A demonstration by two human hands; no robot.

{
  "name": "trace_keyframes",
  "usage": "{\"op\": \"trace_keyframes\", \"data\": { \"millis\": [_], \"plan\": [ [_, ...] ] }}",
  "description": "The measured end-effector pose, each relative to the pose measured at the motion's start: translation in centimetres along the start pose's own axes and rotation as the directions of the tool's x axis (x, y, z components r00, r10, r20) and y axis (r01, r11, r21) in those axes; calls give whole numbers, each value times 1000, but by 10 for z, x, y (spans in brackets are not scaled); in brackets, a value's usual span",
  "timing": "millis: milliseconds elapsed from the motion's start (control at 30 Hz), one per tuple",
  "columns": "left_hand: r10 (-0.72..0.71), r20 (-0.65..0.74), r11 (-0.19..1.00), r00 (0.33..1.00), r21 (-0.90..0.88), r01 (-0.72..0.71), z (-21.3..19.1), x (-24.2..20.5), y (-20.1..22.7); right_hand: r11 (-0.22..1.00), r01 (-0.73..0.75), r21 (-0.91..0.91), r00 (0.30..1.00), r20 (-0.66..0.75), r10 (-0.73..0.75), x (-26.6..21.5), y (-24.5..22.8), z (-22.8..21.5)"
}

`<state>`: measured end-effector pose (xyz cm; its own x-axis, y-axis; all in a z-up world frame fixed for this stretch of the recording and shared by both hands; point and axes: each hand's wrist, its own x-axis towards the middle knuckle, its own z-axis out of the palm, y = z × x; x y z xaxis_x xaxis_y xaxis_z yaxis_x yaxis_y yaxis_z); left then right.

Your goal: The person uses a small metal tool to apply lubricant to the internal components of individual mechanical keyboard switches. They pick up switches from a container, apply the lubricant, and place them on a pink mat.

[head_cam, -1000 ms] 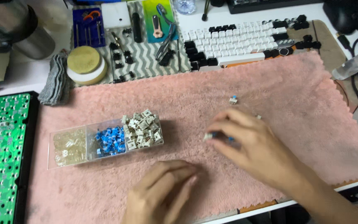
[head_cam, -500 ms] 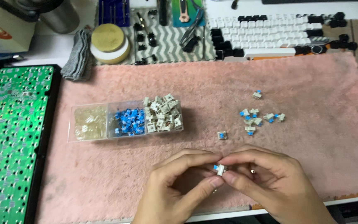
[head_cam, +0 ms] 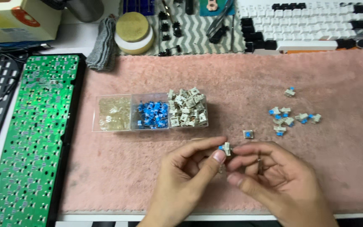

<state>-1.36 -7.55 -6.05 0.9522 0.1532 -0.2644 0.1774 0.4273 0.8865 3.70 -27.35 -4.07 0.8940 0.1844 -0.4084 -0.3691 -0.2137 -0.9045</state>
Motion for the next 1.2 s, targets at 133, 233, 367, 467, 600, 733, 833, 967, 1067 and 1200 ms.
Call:
{"op": "trace_keyframes", "data": {
  "millis": [133, 233, 367, 467, 600, 733, 833, 967, 1067, 1200],
  "plan": [
    [112, -49, 992, 992, -45, -114, 10, -3, -12, 984, 152, 94, 987, 38, -156, 4, 29, 12],
    [96, -130, 988, 987, -111, -111, 16, -5, -17, 984, 173, -38, 983, -50, -174, 1, 22, 16],
    [50, -172, 943, 984, -316, -104, 17, -3, -27, 932, 299, -207, 939, -109, -326, 1, -5, 21],
    [42, -176, 928, 983, -358, -104, 16, -3, -36, 788, 508, -348, 844, 19, -536, 23, -24, 19],
    [17, -68, 901, 998, -432, -45, 18, -7, -36, 632, 592, -500, 796, 240, -556, 34, -103, 75],
    [26, -20, 911, 999, -410, -31, 15, -3, -38, 239, 882, -406, 451, 578, -680, 59, -134, 123],
    [-52, -38, 882, 998, -471, 27, 16, 1, -43, 150, 939, -309, 331, 694, -640, 74, -134, 145],
    [-61, 11, 802, 998, -595, 56, 16, 4, -45, 119, 927, -356, 351, 707, -615, 68, -137, 152],
    [-30, 3, 758, 1000, -652, 25, 18, 3, -46, 151, 877, -456, 449, 664, -598, 55, -144, 138],
    [-30, 38, 813, 999, -581, 47, 12, 0, -41, 278, 788, -549, 592, 554, -586, 41, -142, 103]
  ]
}}
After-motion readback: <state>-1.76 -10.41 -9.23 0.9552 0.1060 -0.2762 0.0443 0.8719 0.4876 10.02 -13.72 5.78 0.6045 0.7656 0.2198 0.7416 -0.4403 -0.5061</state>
